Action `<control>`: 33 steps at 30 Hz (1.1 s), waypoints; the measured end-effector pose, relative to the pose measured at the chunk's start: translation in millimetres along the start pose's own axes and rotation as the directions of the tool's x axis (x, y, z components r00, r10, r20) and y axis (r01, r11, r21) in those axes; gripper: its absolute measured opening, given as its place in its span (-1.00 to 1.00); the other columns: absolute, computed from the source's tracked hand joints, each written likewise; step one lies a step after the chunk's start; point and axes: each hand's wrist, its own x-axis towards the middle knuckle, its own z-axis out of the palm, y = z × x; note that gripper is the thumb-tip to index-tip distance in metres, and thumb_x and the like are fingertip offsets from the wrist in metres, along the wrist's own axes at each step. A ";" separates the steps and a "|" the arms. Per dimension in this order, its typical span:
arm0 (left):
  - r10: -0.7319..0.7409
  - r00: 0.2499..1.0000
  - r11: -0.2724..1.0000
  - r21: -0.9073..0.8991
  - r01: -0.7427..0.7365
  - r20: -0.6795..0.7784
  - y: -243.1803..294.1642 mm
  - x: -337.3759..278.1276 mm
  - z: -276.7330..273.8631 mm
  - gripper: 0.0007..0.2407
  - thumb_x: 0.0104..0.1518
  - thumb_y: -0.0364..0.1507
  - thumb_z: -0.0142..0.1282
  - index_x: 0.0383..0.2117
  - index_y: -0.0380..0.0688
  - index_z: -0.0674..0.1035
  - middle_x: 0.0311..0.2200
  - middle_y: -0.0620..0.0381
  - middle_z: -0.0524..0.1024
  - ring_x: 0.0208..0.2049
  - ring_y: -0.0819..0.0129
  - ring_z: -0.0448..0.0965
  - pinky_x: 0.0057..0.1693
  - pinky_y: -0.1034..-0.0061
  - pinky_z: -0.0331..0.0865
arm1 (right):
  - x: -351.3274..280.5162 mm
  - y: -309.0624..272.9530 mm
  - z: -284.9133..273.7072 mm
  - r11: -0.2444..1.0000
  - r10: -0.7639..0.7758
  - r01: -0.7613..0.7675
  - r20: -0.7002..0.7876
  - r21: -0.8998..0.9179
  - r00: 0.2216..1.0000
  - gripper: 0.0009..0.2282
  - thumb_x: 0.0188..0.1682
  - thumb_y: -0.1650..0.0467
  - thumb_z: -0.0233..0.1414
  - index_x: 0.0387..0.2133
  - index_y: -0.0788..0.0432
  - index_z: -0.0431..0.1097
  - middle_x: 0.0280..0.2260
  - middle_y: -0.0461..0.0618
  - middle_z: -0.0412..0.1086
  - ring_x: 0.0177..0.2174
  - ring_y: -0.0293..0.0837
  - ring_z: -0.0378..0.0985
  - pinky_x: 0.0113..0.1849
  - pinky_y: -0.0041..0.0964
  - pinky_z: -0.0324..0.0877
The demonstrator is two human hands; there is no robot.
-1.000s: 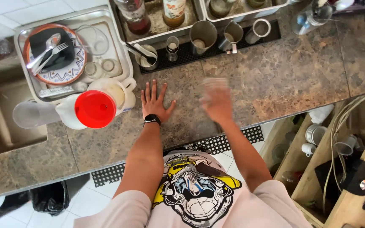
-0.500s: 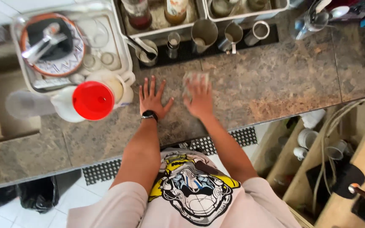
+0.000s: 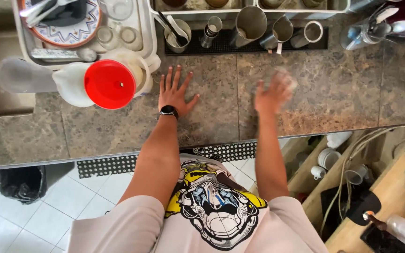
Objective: Wiping down the surface of a service counter with a cloth.
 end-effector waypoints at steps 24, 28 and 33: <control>-0.006 1.000 1.000 0.009 0.006 -0.016 2.9 -1.0 -3.8 -0.31 0.17 0.18 -0.17 0.46 0.44 0.03 0.51 0.10 -0.20 0.51 -0.02 -0.29 0.51 -0.01 -0.32 | -23.8 -24.2 28.2 0.927 -0.355 0.362 -0.082 0.099 0.931 -0.38 0.07 0.06 0.01 0.36 0.05 0.19 0.34 0.24 0.10 0.33 0.30 -0.08 0.21 0.47 -0.21; -0.012 1.000 1.000 0.025 0.012 -0.011 1.9 1.4 -0.5 -0.30 0.16 0.19 -0.16 0.46 0.44 0.03 0.51 0.10 -0.18 0.51 -0.03 -0.28 0.51 -0.03 -0.31 | -99.2 -58.1 -10.6 0.785 -0.616 0.620 -0.112 -0.003 0.780 -0.39 0.04 0.02 -0.02 0.37 -0.11 0.13 0.36 0.15 0.05 0.29 0.36 0.04 0.14 0.40 0.05; -0.021 1.000 1.000 0.010 0.021 0.015 4.1 0.9 -7.9 -0.31 0.18 0.18 -0.16 0.46 0.45 0.02 0.51 0.12 -0.22 0.51 -0.01 -0.30 0.52 -0.02 -0.29 | -133.5 30.8 15.1 0.824 -0.566 0.561 0.136 0.081 0.813 -0.26 -0.18 0.09 0.09 0.38 -0.30 0.08 0.41 0.04 -0.03 0.38 0.24 -0.19 0.20 0.47 -0.18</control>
